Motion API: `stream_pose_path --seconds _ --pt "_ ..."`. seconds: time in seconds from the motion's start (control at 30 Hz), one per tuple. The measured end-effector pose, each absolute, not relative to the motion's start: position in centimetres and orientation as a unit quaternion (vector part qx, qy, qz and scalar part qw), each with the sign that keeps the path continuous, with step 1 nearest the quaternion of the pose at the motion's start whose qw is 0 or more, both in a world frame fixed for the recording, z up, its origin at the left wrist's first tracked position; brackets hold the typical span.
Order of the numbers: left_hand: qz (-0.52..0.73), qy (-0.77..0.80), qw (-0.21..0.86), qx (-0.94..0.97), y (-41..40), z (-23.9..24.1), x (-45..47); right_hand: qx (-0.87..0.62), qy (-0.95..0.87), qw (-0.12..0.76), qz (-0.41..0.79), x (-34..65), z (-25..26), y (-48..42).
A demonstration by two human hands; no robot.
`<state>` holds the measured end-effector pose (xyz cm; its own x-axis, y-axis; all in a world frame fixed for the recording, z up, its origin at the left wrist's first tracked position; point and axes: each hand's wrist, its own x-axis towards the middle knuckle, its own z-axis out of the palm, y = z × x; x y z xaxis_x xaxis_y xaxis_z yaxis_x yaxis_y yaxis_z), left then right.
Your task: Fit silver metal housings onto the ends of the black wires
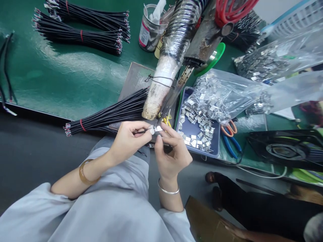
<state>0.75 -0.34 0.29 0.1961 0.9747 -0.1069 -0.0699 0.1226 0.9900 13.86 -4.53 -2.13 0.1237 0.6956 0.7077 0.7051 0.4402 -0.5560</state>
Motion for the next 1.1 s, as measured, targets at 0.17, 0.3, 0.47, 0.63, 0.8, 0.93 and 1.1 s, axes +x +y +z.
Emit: stream_pose_path --seconds 0.17,0.3,0.47,0.63,0.8,0.93,1.1 --pt "0.413 0.423 0.615 0.522 -0.1 0.7 0.1 -0.518 -0.709 0.477 -0.023 14.9 -2.0 -4.5" --pt "0.36 0.385 0.616 0.586 0.0 0.8 -1.0 -0.487 -0.727 0.484 0.002 15.6 -2.1 -4.8" --pt "0.425 0.348 0.453 0.702 -0.7 0.2 -1.8 -0.546 -0.623 0.553 0.094 15.3 -1.6 -5.2" --pt "0.369 0.304 0.486 0.732 -0.5 -0.2 -2.1 -0.565 -0.584 0.544 0.208 14.9 -0.9 -4.6" --pt "0.323 0.329 0.637 0.618 0.2 -0.1 -2.0 -0.58 -0.621 0.515 0.111 15.3 -1.3 -5.6" --pt "0.328 0.336 0.649 0.598 0.2 -0.1 -2.0 -0.556 -0.708 0.435 -0.004 15.4 -0.9 -6.2" --pt "0.308 0.314 0.657 0.612 0.2 -0.2 -2.2 -0.568 -0.706 0.418 0.065 14.7 -0.5 -5.9"
